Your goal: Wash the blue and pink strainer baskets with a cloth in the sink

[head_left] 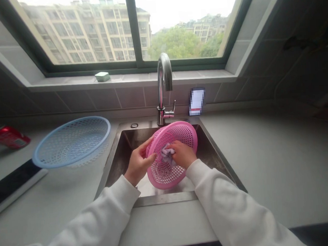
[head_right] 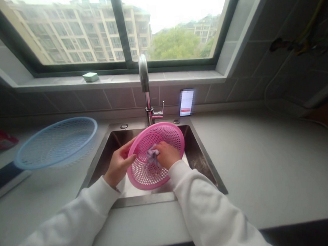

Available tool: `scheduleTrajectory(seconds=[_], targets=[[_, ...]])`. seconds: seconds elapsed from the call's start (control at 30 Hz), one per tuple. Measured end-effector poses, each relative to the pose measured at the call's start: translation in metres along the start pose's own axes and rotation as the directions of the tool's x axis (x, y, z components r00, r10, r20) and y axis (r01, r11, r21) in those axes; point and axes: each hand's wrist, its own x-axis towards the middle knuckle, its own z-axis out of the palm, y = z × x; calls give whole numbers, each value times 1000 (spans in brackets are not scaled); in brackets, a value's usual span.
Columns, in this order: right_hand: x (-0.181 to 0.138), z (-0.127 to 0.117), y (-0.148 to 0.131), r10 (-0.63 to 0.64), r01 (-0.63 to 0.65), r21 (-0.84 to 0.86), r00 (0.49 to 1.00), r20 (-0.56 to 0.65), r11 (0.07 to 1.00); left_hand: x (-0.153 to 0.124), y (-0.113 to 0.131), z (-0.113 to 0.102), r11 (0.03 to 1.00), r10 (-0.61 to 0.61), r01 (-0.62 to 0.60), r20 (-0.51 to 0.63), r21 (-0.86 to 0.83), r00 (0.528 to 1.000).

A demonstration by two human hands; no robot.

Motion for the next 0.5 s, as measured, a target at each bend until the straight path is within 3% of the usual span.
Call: scheduleTrajectory(seconds=[0.1, 0.17, 0.23, 0.3, 0.4, 0.5], targets=[[1, -8, 3, 65, -59, 37, 980, -190, 998, -3, 0, 3, 999, -27, 25, 47, 45, 999], [0, -8, -3, -34, 50, 64, 973, -228, 997, -4, -1, 3, 996, -31, 25, 70, 83, 997], [-2, -3, -10, -191, 207, 92, 970, -152, 974, -4, -4, 3, 994, -23, 18, 52, 107, 998], [-3, 4, -13, -272, 272, 114, 962, -20, 956, -3, -6, 1, 995, -21, 19, 20, 99, 1000], [-1, 8, -7, -139, 136, 52, 988, 70, 989, -1, -6, -2, 997, -12, 12, -2, 75, 1000], [1, 1, 3, 51, -51, -1, 997, -64, 999, -1, -4, -1, 997, -20, 18, 26, 75, 999]])
